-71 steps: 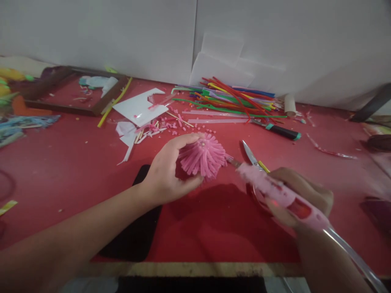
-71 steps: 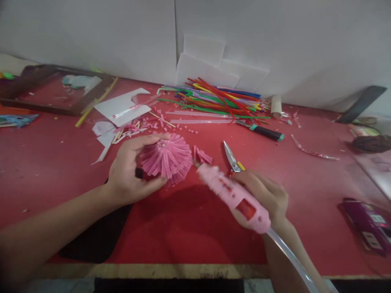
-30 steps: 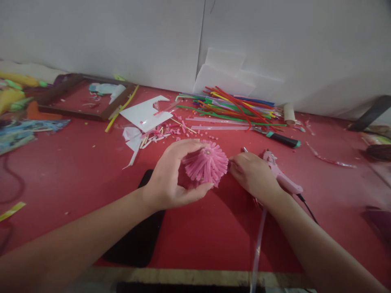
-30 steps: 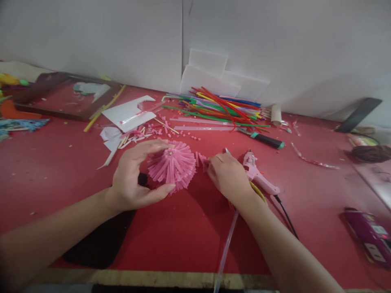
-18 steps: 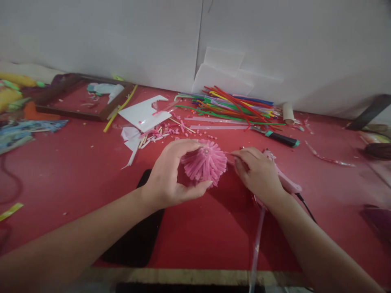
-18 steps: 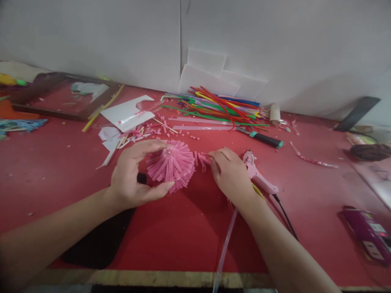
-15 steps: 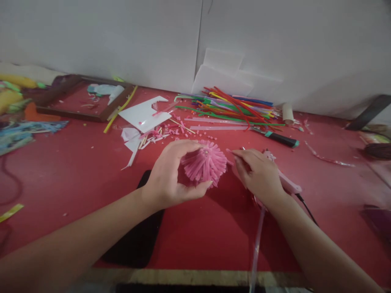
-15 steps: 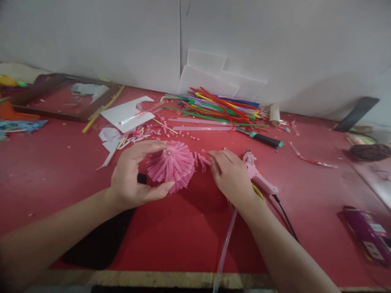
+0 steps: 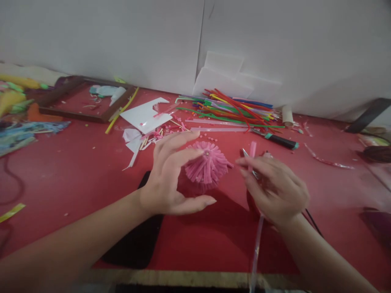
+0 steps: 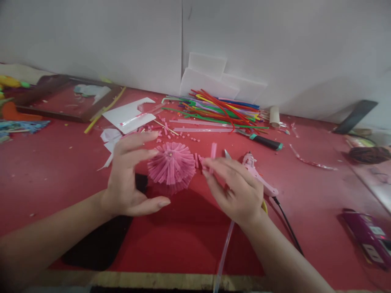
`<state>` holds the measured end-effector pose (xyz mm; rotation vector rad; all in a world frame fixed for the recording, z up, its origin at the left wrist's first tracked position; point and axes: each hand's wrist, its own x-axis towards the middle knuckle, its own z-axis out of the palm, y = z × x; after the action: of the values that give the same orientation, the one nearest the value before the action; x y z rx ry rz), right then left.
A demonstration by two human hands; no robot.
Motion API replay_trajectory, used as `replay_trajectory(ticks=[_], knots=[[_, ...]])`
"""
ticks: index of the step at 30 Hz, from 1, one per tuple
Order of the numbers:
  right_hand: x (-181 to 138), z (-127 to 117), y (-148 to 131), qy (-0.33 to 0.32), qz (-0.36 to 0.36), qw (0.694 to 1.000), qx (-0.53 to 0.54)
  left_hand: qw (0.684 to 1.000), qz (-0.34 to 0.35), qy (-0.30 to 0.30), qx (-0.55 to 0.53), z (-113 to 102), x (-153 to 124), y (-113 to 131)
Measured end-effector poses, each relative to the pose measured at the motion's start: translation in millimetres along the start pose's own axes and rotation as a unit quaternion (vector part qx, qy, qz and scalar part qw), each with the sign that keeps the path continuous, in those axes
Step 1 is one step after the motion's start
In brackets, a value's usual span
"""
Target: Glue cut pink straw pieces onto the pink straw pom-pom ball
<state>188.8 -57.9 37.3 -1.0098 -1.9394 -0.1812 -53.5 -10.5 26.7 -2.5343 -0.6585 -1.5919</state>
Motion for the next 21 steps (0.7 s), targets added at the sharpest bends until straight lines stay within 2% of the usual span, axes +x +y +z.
replay_trajectory(ticks=[4, 8, 14, 21], knots=[[4, -10, -22, -0.078, -0.036, 0.984, 0.159, 0.995, 0.07, 0.0, 0.077, -9, 1, 9], [7, -7, -32, -0.108, -0.049, 0.956, 0.268, 0.988, 0.133, -0.006, 0.077, -13, -1, 13], [7, -4, -31, -0.098, -0.037, 0.972, 0.209, 0.989, 0.139, -0.006, 0.046, -14, 0, 12], [7, -4, -36, -0.077, -0.023, 0.987, 0.137, 0.998, 0.055, -0.029, 0.018, -13, 3, 10]])
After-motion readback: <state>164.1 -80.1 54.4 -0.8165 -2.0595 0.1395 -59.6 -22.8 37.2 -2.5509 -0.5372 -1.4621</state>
